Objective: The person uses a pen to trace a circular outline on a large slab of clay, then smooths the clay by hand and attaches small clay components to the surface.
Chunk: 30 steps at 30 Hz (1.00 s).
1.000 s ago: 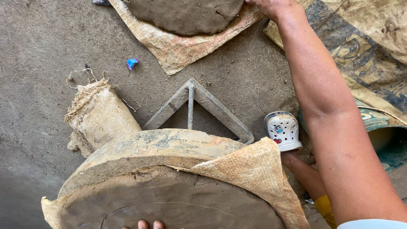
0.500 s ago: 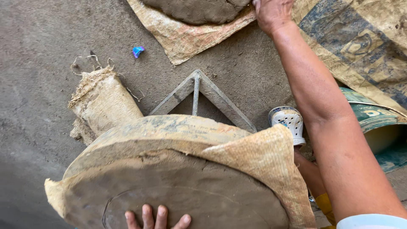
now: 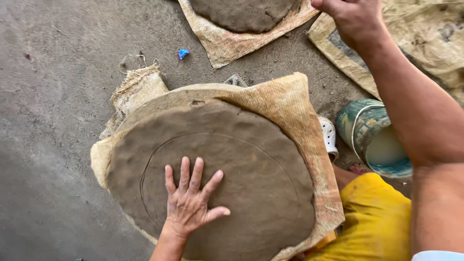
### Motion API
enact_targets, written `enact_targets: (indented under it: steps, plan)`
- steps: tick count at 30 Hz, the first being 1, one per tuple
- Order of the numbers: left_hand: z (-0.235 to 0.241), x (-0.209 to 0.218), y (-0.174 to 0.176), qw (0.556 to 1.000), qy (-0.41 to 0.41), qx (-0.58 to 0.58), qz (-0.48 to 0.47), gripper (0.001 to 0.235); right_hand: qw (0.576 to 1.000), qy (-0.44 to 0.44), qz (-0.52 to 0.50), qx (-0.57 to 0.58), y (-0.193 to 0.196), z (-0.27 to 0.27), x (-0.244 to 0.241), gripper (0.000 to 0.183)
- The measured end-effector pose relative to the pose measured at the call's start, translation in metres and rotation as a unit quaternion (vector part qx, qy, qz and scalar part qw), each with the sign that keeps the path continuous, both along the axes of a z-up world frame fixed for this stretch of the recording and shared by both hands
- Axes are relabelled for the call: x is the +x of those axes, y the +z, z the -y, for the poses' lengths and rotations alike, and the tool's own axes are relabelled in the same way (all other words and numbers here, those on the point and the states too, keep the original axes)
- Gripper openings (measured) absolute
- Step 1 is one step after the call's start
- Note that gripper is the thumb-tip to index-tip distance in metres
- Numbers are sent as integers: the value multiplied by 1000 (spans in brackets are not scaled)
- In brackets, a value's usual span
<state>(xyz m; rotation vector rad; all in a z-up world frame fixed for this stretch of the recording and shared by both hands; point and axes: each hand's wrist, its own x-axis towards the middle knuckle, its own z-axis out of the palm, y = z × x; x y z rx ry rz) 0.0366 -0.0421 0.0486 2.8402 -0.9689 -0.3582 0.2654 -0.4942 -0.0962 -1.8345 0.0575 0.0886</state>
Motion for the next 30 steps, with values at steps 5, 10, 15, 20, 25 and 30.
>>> enact_targets:
  steps: [5,10,15,20,25,30]
  plan:
    - [39,-11,34,898,143,-398,-122,93,920,166,340,-101,168,-73,-105,41]
    - [86,-47,35,531,313,-723,-311,87,784,430,408,-186,224,-146,-149,64]
    - [59,-63,11,641,451,-597,-172,49,840,457,197,215,205,-96,-99,27]
    - [12,-58,-34,728,377,-566,91,54,995,44,88,-12,40,-17,36,13]
    - [-2,-64,-53,749,373,-525,154,55,902,84,-38,-421,-176,-4,43,112]
    - [-6,-49,-51,759,390,-493,169,53,913,27,-135,-384,-246,-16,74,125]
